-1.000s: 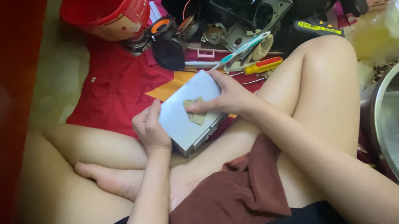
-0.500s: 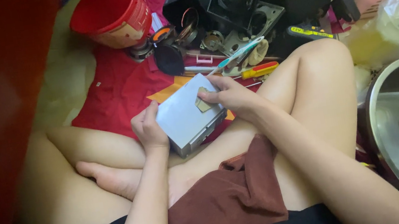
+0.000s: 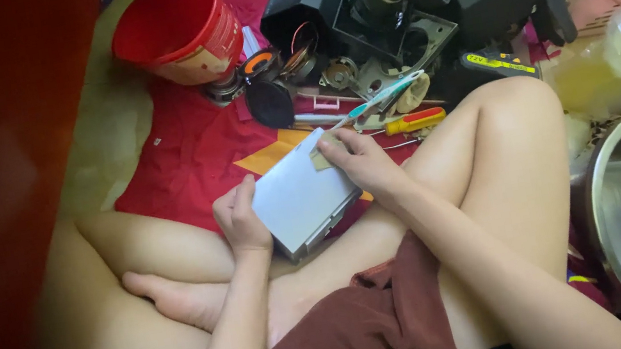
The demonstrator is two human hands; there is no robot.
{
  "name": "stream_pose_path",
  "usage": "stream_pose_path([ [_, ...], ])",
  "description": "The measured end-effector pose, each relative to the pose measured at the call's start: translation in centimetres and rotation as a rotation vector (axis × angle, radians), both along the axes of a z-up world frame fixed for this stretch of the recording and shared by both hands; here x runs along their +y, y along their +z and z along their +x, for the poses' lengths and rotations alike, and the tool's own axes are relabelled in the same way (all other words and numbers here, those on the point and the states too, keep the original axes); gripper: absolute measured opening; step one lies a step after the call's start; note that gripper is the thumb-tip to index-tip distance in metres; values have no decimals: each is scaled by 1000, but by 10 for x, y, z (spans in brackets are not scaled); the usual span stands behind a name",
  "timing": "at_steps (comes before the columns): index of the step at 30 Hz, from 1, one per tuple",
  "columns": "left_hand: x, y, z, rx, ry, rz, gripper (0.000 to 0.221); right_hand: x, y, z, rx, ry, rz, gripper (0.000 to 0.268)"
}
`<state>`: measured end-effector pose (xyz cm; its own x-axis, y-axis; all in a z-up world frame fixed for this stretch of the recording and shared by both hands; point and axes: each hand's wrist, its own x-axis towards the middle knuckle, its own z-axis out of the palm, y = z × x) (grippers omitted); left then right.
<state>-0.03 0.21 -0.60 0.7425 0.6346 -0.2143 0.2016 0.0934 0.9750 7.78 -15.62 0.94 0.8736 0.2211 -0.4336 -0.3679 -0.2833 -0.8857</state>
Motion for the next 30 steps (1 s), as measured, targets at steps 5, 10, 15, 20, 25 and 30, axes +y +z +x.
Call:
stream_pose_path([
  [5,2,-7,0,5,-29,17,36,11,30,-12,-52,44,-68,45],
  [10,1,-4,0,2,-32,13,38,14,34,-11,-62,79,-118,54],
  [15,1,3,0,-23,-43,9,36,15,32,-9,-52,94,-153,73],
  [20,-2,15,-2,-49,-26,33,35,18,29,-10,-53,77,-177,72],
  [25,-2,6,-1,-72,0,36,35,17,21,-8,-52,69,-233,64],
  [30,1,-6,3,-32,7,75,31,15,20,-7,5,1,-265,55],
])
